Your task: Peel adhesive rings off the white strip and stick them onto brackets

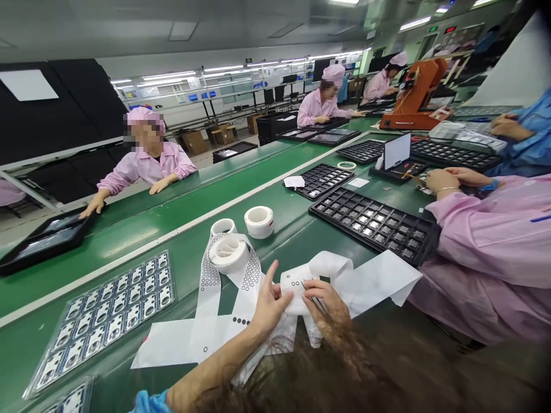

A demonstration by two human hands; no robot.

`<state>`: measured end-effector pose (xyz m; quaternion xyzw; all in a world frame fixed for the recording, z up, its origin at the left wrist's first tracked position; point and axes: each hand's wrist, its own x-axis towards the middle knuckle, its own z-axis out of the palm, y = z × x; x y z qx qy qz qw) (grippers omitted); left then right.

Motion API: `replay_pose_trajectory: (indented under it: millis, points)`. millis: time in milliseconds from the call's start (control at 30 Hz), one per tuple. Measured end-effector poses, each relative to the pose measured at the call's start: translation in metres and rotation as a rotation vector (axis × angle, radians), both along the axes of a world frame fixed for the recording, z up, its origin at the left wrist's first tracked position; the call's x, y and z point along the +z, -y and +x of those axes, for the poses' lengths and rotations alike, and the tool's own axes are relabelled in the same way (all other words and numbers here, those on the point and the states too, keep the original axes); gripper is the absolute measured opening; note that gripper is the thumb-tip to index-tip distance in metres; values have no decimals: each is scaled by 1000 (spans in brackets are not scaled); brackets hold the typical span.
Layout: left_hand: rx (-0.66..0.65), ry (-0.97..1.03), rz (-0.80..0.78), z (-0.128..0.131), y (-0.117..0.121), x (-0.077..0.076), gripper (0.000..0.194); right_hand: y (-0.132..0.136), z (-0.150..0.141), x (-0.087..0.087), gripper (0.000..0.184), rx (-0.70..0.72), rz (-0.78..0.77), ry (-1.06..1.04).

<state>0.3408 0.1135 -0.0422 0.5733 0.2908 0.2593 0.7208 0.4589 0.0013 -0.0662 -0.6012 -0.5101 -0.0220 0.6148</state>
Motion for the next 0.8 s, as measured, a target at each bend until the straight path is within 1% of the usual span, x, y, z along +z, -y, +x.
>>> replay_pose_trajectory:
  millis: [67,167,267,333,467,600,700,800]
  points:
    - [-22,7,0,1,-2,-1,67,0,1,-1,12,22,-1,-9]
    - [-30,-36,13,4,-7,-7,48,1,3,0,9,46,-6,-39]
    - [-34,-81,24,9,-10,-13,28,2,-1,1,6,16,-9,-118]
    - [-41,-90,29,11,-11,-14,22,2,-4,2,4,-6,-5,-170]
    - [-69,-88,33,11,-10,-12,22,1,-5,2,3,-11,18,-243]
    - [-82,-85,37,9,-10,-12,20,1,0,-2,4,-39,39,-297]
    - [-84,-70,19,8,-10,-12,24,1,5,-6,5,-70,48,-361]
    - [-66,-57,-11,9,-10,-10,26,2,6,-10,5,-46,20,-414]
